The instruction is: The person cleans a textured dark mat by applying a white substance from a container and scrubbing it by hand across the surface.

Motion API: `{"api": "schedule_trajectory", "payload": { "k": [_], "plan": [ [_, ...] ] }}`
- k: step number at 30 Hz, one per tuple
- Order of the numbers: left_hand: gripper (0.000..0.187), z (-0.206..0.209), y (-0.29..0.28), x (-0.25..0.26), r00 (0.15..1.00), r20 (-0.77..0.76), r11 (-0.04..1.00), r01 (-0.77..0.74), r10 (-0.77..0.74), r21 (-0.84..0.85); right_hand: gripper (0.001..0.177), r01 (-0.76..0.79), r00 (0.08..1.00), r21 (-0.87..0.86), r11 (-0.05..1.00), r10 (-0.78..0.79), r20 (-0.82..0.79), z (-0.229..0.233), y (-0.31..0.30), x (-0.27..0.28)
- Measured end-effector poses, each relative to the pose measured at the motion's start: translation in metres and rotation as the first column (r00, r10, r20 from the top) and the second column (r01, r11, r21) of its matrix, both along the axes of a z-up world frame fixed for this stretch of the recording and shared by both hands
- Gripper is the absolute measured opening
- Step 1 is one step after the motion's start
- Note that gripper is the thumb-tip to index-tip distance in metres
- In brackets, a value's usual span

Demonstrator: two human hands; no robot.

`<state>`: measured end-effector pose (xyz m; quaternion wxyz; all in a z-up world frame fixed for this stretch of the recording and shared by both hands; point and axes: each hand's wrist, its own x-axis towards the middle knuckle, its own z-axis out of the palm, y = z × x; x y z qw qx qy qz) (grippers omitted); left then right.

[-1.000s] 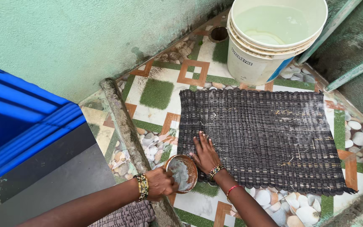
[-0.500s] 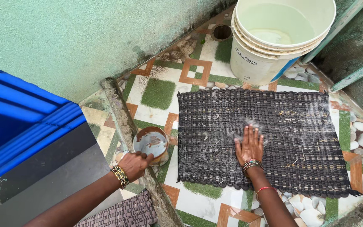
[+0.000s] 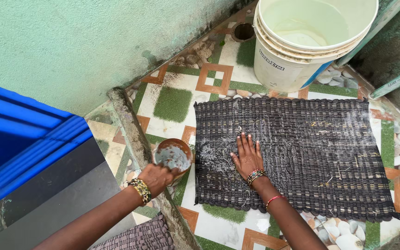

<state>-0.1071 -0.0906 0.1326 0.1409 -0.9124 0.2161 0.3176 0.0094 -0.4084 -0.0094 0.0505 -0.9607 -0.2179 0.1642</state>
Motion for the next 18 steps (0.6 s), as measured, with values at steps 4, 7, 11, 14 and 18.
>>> {"api": "schedule_trajectory", "payload": {
  "k": [4,7,11,14,18],
  "plan": [
    [0.025,0.006,-0.055,0.03,0.934,-0.075,0.93,0.355,-0.349,0.095,0.073,0.08,0.996,0.097,0.992,-0.083,0.024,-0.018,0.019,0.021],
    [0.027,0.018,-0.084,0.034,0.91,-0.179,0.917,0.392,-0.374,0.075,0.077,0.088,0.996,0.006,0.996,-0.088,0.018,-0.017,0.049,0.025],
    [0.047,0.029,-0.069,0.02,0.937,-0.017,0.937,0.35,-0.35,-0.003,0.08,-0.279,0.959,-0.064,0.958,0.275,-0.065,0.005,0.042,0.025],
    [0.064,0.027,-0.027,0.007,0.949,0.166,0.955,0.283,-0.267,-0.084,0.079,-0.059,0.995,-0.097,0.993,0.051,-0.086,0.016,0.005,0.054],
    [0.033,0.024,0.013,-0.012,0.995,0.093,0.995,-0.02,0.029,-0.097,0.075,0.294,0.943,0.001,0.956,-0.291,0.159,0.001,0.01,0.054]
  ]
}}
